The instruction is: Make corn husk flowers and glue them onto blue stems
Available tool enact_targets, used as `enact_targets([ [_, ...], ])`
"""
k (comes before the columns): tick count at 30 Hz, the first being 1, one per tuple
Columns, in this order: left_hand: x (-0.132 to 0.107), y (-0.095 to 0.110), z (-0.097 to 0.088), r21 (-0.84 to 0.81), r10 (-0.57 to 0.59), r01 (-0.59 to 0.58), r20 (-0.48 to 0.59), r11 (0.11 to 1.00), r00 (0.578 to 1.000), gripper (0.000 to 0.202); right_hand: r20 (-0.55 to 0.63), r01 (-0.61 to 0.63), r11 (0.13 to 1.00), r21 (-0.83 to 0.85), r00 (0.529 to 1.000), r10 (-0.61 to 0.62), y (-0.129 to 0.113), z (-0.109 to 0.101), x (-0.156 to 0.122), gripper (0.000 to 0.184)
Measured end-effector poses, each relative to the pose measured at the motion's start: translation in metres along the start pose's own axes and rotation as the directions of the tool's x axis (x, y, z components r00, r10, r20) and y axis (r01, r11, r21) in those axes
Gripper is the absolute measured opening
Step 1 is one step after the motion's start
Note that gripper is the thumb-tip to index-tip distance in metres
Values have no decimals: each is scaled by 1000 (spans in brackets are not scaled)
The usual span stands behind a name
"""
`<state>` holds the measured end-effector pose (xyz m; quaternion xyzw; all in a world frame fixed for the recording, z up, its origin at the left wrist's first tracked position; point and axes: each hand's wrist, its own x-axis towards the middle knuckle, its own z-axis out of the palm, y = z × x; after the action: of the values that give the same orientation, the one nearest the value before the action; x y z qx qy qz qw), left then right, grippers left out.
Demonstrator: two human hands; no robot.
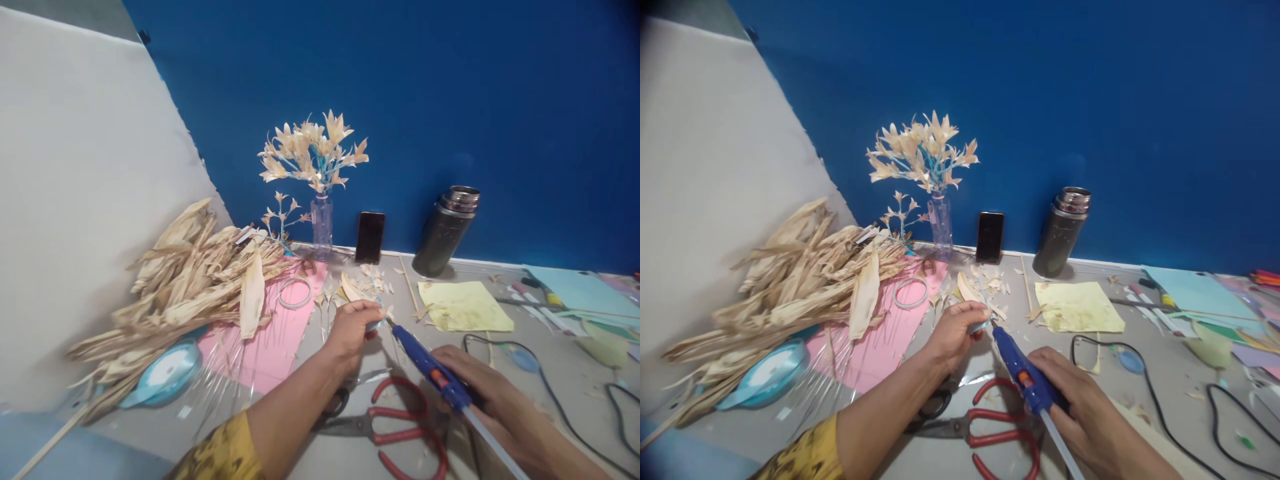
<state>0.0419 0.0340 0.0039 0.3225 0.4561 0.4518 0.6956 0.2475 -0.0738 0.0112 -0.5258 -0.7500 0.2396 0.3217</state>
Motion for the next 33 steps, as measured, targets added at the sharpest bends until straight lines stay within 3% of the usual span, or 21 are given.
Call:
enact_targets([
  [8, 0, -1, -1, 9, -3, 3, -4, 1000, 1000, 22, 118, -21, 998, 51, 993, 15, -5, -1, 0, 26],
  [23, 1, -2, -1, 17, -7, 8, -13, 1000, 1000, 21, 74, -5, 1000, 31, 997, 3, -5, -1, 1, 25],
  [29, 1, -1, -1, 17, -15, 15, -23, 1000, 1000, 18, 131, -31, 999, 32, 991, 26, -13, -4, 3, 21],
  [33, 1, -1, -1, 17, -13, 13, -23, 1000, 1000, 19, 63, 15, 1000, -10, 998, -14, -11, -3, 2, 21],
])
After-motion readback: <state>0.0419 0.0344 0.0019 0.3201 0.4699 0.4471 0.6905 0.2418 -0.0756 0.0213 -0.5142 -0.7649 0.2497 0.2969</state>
